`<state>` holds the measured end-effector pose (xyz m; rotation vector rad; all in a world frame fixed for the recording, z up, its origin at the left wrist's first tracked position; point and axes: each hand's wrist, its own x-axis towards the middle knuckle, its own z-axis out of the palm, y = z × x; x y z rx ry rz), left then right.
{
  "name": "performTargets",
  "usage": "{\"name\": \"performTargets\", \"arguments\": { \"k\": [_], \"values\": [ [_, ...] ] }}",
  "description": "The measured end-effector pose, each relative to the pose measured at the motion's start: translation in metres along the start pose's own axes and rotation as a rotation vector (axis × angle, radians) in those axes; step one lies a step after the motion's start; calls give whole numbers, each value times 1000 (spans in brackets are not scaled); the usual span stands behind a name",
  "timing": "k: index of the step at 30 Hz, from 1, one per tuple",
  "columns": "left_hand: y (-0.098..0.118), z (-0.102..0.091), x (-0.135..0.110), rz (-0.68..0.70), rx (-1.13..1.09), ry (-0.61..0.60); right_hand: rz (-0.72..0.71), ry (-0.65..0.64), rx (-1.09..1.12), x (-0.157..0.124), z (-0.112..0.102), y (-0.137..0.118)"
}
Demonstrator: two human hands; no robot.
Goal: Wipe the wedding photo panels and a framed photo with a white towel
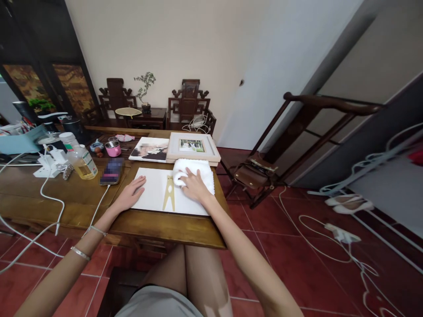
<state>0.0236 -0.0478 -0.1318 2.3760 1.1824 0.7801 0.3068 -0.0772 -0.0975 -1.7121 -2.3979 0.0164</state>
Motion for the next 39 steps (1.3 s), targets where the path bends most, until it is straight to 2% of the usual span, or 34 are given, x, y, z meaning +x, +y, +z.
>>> {"name": "performTargets", "arguments": {
  "k": [2,7,10,13,18,20,22,24,26,30,33,36,39],
  "values": [
    [0,0,0,1,12,-4,-36,-24,21,-20,-4,-9],
    [-1,2,0,5,26,0,-151,-148,161,-103,-31,-34],
    [-1,4,0,11,30,5,-151,-248,233,-130,-50,-36],
    [-1,4,0,8,39,7,-102,-267,244,-117,-51,-23],
    [-1,3,0,7,28,6,6,-104,196,-37,-20,3],
    [-2,2,1,0,31,10,54,-45,182,-7,-8,2],
    [-3,2,1,-13,40,17,107,5,170,8,1,-6],
    [-4,2,1,-23,44,18,147,30,165,6,5,-20],
    [-3,1,1,-21,40,13,131,28,169,-13,5,-37],
    [-1,2,0,2,44,0,-68,-59,218,-76,-10,-60],
    [1,4,0,13,57,-3,-160,-148,272,-106,-25,-53],
    [2,6,0,25,54,-7,-91,-157,300,-96,-26,-29],
    [2,5,0,25,44,-17,65,-72,252,-53,-14,-12]
  ]
}}
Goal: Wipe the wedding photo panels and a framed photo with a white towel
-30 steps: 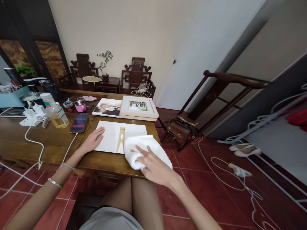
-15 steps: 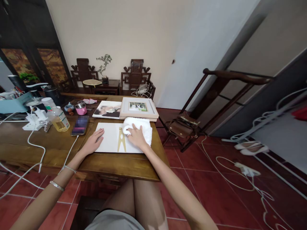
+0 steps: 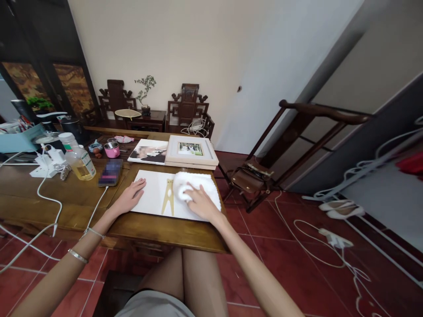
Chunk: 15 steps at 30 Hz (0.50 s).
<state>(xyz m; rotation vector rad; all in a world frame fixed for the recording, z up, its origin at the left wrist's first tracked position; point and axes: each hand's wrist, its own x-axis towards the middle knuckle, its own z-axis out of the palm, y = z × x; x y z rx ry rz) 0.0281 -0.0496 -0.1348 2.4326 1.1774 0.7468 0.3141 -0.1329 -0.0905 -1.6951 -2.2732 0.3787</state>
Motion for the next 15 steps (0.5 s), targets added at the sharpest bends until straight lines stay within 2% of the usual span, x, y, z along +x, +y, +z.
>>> {"name": "performTargets", "arguments": {
  "k": [3,4,6,8,11,15],
  "values": [
    [0,-1,0,-9,-6,-4,171,133,-36,45,11,-8],
    [0,0,0,-9,-7,-3,187,147,-36,55,14,-17],
    [-1,0,1,-6,-8,2,113,126,-43,61,20,-37],
    [-2,1,1,-3,-9,12,-48,86,-61,48,24,-59],
    [-2,1,2,-4,-3,15,-257,7,-57,5,24,-85],
    [-1,1,1,-2,8,1,-367,-132,2,-44,12,-90]
  ]
}}
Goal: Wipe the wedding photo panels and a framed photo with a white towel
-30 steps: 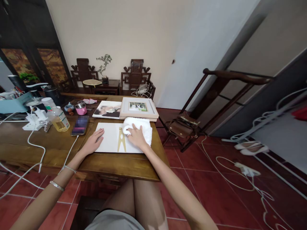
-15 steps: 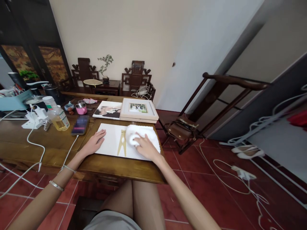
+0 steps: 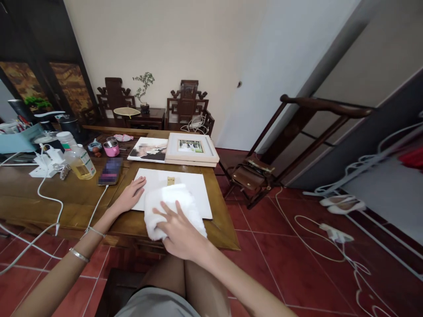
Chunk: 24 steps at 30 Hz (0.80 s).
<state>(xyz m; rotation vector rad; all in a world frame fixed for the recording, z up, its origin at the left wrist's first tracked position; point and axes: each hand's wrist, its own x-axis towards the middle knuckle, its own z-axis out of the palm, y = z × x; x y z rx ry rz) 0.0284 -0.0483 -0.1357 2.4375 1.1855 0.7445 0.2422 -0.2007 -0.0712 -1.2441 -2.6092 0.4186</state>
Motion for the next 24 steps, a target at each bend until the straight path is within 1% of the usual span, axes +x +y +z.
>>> {"name": "performTargets", "arguments": {
  "k": [2,4,6,8,10,11,12,14,16,19,21,22,24],
  "values": [
    [0,0,-1,2,-3,-1,-6,-17,39,-7,-5,10],
    [-1,1,-1,4,-3,2,33,14,62,1,-8,32],
    [-1,1,-1,8,-3,5,123,81,49,21,-9,57],
    [-2,2,-1,10,-4,5,229,144,-3,47,-7,77],
    [-2,2,0,4,-6,5,314,174,-71,74,-6,86],
    [-3,3,0,1,-7,6,342,180,-107,86,-6,86],
    [-3,3,1,-2,-8,7,358,179,-143,95,-5,82],
    [-4,3,2,-7,-11,11,352,152,-210,106,-3,65],
    [-4,3,2,-4,-18,12,292,107,-253,102,3,39],
    [-2,1,1,8,-26,10,186,45,-242,74,13,-3],
    [0,-1,0,7,-25,4,143,13,-204,50,18,-22],
    [0,-1,0,5,-24,0,121,2,-179,39,18,-26],
    [0,0,0,3,-24,-10,77,11,-129,27,15,-22]
  ]
}}
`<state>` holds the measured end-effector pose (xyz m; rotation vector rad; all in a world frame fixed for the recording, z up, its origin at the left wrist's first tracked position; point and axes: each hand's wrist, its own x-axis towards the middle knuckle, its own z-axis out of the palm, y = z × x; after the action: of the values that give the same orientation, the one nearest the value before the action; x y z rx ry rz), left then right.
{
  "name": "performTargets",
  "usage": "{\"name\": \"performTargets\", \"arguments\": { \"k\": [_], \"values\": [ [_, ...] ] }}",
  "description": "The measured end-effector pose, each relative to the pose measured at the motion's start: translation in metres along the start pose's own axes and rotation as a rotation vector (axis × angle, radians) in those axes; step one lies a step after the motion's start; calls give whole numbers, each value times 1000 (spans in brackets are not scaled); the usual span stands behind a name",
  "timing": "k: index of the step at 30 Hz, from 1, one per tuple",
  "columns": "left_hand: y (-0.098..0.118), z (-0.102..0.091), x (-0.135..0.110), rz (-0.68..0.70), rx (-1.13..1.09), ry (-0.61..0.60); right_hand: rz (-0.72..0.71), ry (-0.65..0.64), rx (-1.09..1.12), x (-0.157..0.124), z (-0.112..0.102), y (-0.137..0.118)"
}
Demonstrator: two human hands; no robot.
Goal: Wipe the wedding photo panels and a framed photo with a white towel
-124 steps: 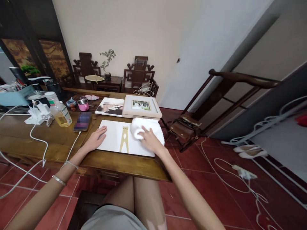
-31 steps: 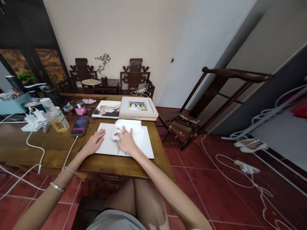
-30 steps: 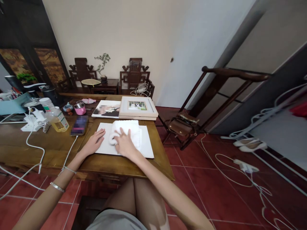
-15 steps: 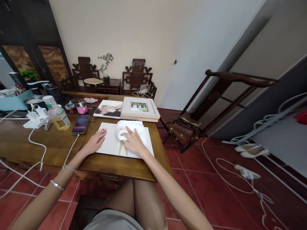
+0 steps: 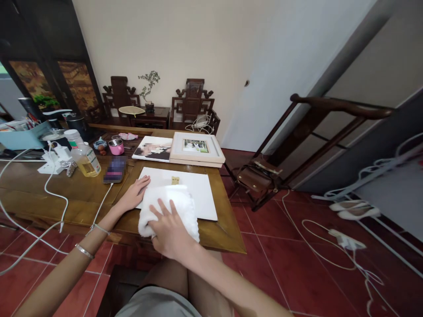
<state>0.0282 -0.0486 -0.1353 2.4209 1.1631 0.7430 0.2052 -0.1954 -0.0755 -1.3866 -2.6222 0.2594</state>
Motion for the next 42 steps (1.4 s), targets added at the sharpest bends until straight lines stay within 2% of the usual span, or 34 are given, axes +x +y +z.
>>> {"name": "performTargets", "arguments": {
  "k": [3,6,8,10,12,14,16,17,19,21,23,26,28,31,34,36,38,42],
  "values": [
    [-2,2,0,-8,-11,10,23,42,44,9,-8,30],
    [-1,2,-1,-22,-51,34,162,68,16,43,-12,60],
    [3,0,-1,-37,-108,78,256,86,-25,69,-11,67],
    [7,-5,-2,-48,-208,172,304,109,-62,88,-7,61],
    [11,-9,-2,-52,-356,280,241,116,-77,94,-3,45],
    [12,-11,-2,-62,-477,351,63,94,-66,88,-2,25],
    [12,-12,-1,-85,-503,382,-100,54,-36,72,-6,12],
    [11,-11,-1,-93,-469,378,-134,27,-18,63,-9,9],
    [10,-9,-2,-90,-341,309,-103,-23,19,46,-17,14],
    [9,-6,-3,-77,-201,195,3,-41,46,38,-25,31],
    [7,-3,-3,-53,-109,100,128,-11,59,41,-29,54],
    [3,-1,-3,-10,-46,49,272,69,74,66,-28,83],
    [2,-1,-3,2,-27,47,312,114,84,92,-24,89],
    [2,-3,-2,-6,-2,54,277,137,109,130,-17,81],
    [2,-5,-1,1,20,43,203,141,143,151,-15,69],
    [1,-5,-1,1,21,38,192,144,155,150,-16,72],
    [0,-4,-1,-2,13,38,210,140,158,135,-20,86],
    [-2,-1,-2,4,-7,46,303,152,134,78,-26,132]
  ]
}}
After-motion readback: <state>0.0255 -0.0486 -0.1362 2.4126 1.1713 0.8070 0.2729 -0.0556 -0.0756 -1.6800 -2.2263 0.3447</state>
